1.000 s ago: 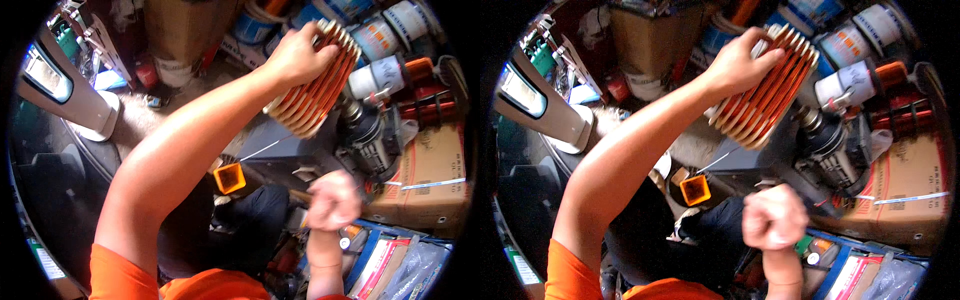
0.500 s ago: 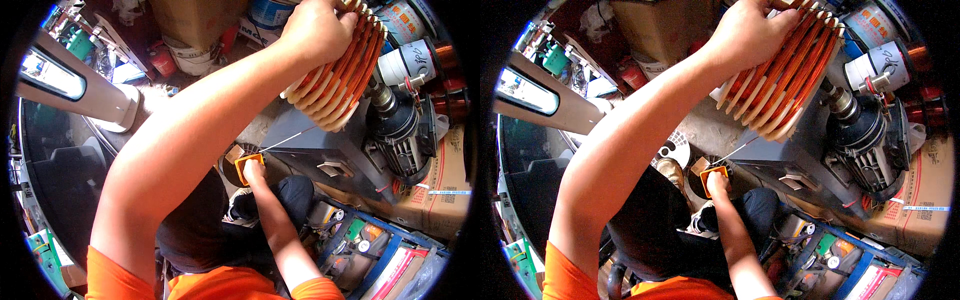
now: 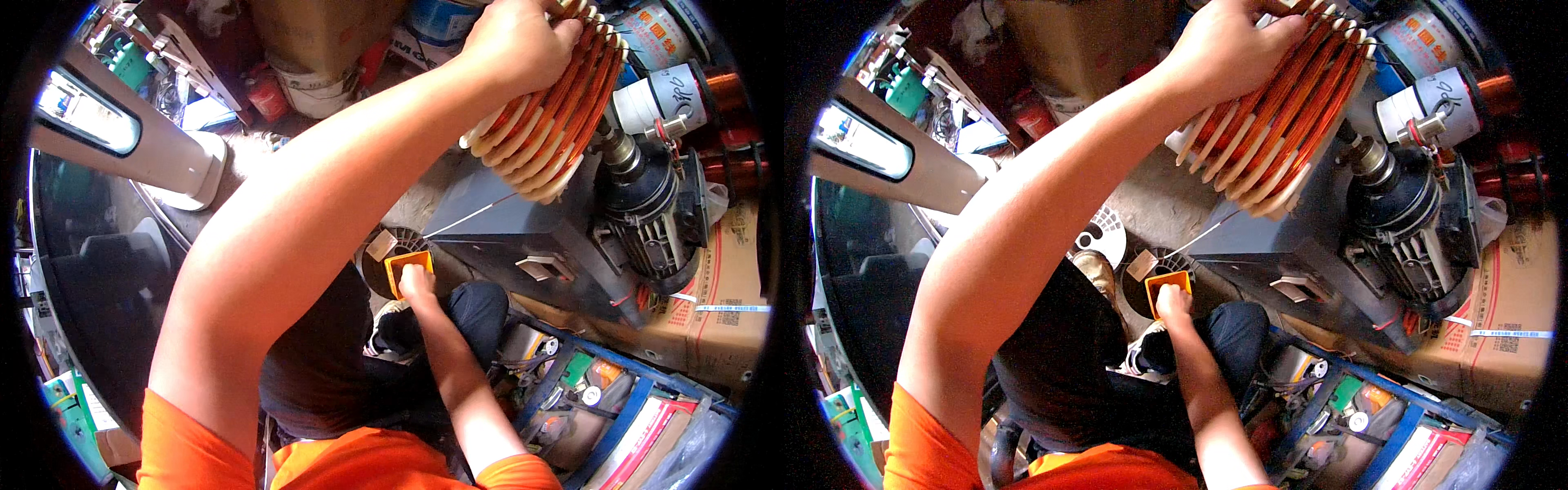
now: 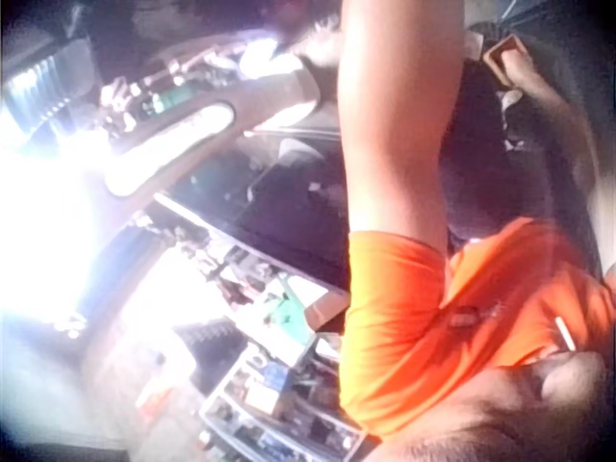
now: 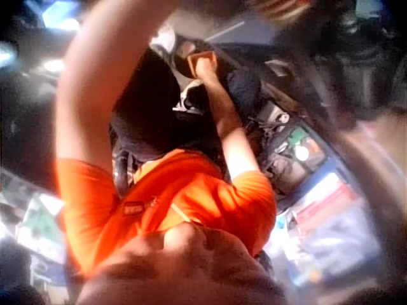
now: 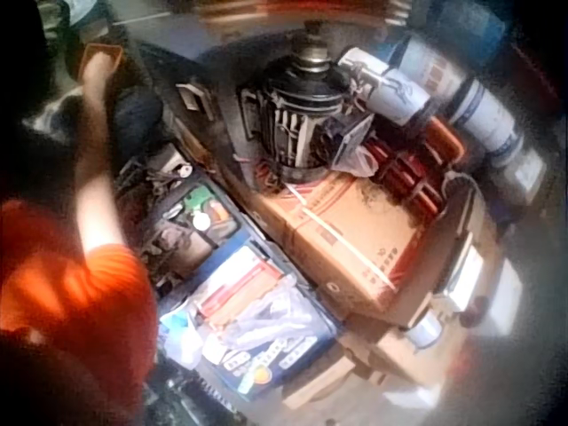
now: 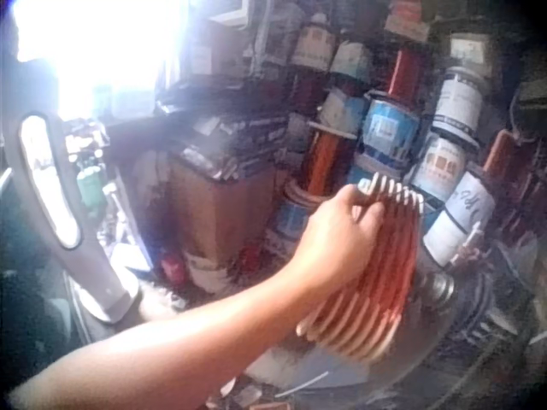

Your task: The person winds copper wire onto a laminated stator core using a motorized winding machine. They manually guide the wire through the slots, cut the wire with scissors, and secure the ends with tape.

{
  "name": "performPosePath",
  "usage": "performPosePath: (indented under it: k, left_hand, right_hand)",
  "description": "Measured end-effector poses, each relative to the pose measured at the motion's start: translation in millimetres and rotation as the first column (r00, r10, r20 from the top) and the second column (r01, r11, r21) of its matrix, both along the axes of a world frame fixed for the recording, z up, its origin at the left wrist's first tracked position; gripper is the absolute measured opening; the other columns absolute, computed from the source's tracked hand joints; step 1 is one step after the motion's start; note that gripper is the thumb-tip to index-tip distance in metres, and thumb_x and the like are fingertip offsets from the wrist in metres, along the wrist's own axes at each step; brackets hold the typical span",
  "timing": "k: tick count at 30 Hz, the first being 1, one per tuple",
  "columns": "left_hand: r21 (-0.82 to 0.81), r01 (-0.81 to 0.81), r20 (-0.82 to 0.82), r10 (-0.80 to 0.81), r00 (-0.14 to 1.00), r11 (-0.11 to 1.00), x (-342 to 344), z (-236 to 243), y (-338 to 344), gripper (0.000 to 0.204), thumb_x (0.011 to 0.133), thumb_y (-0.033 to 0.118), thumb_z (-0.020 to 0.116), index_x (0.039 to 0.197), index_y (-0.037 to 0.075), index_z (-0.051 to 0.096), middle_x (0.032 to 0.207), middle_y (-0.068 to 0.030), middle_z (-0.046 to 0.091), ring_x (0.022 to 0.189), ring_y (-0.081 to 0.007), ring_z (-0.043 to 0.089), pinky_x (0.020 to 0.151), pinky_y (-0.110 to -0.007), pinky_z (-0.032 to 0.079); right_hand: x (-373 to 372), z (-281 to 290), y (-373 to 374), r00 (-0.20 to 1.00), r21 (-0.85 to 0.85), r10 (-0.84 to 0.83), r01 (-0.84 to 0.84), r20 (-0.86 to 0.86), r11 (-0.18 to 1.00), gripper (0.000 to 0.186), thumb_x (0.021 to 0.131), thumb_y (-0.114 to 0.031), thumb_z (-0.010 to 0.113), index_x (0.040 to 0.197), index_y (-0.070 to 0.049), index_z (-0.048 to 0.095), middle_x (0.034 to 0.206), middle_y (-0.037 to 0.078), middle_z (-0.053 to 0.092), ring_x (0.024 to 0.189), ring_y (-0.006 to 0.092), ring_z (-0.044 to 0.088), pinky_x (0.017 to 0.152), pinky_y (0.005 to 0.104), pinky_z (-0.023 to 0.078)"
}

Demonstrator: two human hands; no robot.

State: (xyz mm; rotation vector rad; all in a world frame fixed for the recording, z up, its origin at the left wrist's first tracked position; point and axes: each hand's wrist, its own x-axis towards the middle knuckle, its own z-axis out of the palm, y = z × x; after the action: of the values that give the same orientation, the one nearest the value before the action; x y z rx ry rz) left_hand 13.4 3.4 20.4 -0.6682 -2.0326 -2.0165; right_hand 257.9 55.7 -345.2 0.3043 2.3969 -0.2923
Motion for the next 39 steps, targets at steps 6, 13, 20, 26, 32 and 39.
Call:
performPosePath:
  k: [6, 13, 20, 26, 32, 39]
  left_hand:
    - [-0.002, -0.01, -0.003, 0.01, 1.0, 1.0, 1, -2, 1, 0.029, 0.092, 0.022, 0.056, 0.105, -0.004, 0.059, 0.099, -0.0261, 0.066, 0.098, -0.0409, 0.063, 0.086, -0.043, 0.048]
    - [-0.01, -0.002, -0.007, 0.002, 1.0, 1.0, -1, -2, 1, 0.03, 0.092, 0.023, 0.057, 0.106, -0.003, 0.059, 0.099, -0.026, 0.066, 0.098, -0.0403, 0.063, 0.085, -0.043, 0.048]
    - [0.025, 0.062, -0.033, -0.061, 0.998, 0.998, 7, 2, -8, 0.03, 0.092, 0.023, 0.057, 0.107, -0.003, 0.06, 0.098, -0.0256, 0.066, 0.098, -0.0405, 0.063, 0.086, -0.042, 0.048]
    - [-0.011, -0.007, -0.043, 0.007, 0.999, 1.0, -2, -3, -1, 0.03, 0.092, 0.024, 0.057, 0.105, -0.003, 0.06, 0.097, -0.0256, 0.066, 0.097, -0.0406, 0.063, 0.085, -0.042, 0.048]
    - [-0.023, 0.009, -0.027, -0.01, 1.0, 1.0, -5, -4, 3, 0.03, 0.092, 0.024, 0.057, 0.104, -0.003, 0.059, 0.096, -0.027, 0.066, 0.096, -0.0414, 0.063, 0.085, -0.043, 0.048]
    - [-0.037, -0.012, -0.035, 0.011, 0.999, 0.999, -5, -3, 4, 0.031, 0.092, 0.025, 0.057, 0.105, -0.003, 0.059, 0.096, -0.027, 0.066, 0.097, -0.0414, 0.063, 0.086, -0.044, 0.048]
  right_hand:
    - [11, 22, 10, 0.974, -0.127, -0.191, 0.175, -0.122, 0.976, 0.014, 0.083, -0.018, 0.061, 0.088, -0.005, 0.067, 0.098, 0.021, 0.068, 0.095, 0.0397, 0.065, 0.082, 0.0494, 0.051]
    - [19, 25, 8, 0.959, -0.054, -0.078, 0.065, -0.274, 0.996, 0.016, 0.082, -0.02, 0.062, 0.088, -0.005, 0.067, 0.102, 0.019, 0.067, 0.096, 0.0381, 0.065, 0.083, 0.0478, 0.052]
    - [9, 8, 3, 0.998, -0.015, -0.002, 0.001, -0.059, 1.0, 0.019, 0.08, -0.012, 0.057, 0.093, -0.005, 0.069, 0.097, 0.02, 0.069, 0.094, 0.037, 0.067, 0.083, 0.0475, 0.052]
    - [15, 15, 22, 0.947, -0.302, -0.181, 0.097, -0.266, 0.949, 0.017, 0.08, -0.01, 0.058, 0.09, -0.002, 0.069, 0.089, 0.021, 0.069, 0.087, 0.0386, 0.067, 0.079, 0.0458, 0.053]
    - [18, 28, 23, 0.971, -0.158, -0.137, 0.107, -0.194, 0.982, 0.019, 0.079, -0.011, 0.061, 0.094, -0.004, 0.068, 0.095, 0.021, 0.067, 0.091, 0.0377, 0.066, 0.081, 0.0471, 0.052]
    - [12, 9, 6, 0.99, -0.015, 0.139, -0.139, -0.019, 0.99, 0.025, 0.079, -0.014, 0.058, 0.101, -0.004, 0.067, 0.103, 0.019, 0.067, 0.098, 0.0375, 0.065, 0.085, 0.0465, 0.052]
